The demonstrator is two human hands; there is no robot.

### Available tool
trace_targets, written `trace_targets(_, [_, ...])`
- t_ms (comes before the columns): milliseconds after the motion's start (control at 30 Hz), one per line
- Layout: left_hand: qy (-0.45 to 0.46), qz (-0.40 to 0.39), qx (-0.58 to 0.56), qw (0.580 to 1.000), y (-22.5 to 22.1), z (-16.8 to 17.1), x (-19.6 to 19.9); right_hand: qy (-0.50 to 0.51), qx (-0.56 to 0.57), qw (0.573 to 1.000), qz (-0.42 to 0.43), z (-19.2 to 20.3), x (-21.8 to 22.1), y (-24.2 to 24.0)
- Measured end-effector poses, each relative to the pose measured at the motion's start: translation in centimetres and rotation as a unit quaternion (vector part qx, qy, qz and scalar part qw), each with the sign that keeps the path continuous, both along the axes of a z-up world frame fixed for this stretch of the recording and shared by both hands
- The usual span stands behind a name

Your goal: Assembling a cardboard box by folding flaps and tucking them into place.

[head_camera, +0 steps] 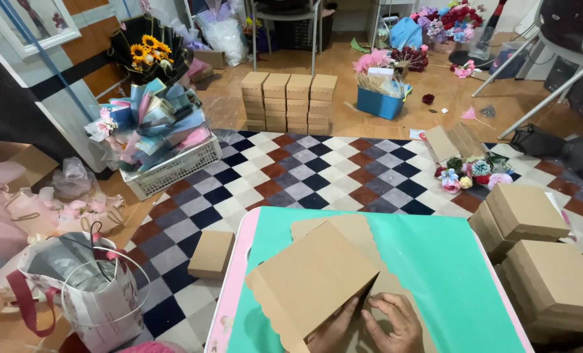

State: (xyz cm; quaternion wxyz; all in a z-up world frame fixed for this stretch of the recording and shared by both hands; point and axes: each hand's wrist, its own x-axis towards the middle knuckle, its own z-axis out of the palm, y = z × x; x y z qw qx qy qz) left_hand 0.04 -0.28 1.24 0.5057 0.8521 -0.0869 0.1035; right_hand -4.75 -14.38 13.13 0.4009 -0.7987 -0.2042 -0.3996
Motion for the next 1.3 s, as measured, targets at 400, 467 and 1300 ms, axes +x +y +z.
trace_targets(400, [-0.028,-0.025,0.021,0.999,0.8,3.4,-0.7,0.000,0.008,1.000,0.012,0.2,0.0,0.3])
trace_targets(467, [-0.032,-0.028,0.023,0.999,1.1,4.0,-0.8,0.003,0.007,1.000,0.014,-0.2,0.1,0.1])
trace_targets(1300, [-0.066,0.082,-0.340,0.935,3.8,16.9,-4.7,0.033,-0.077,0.995,0.054,12.0,-4.7,-0.8])
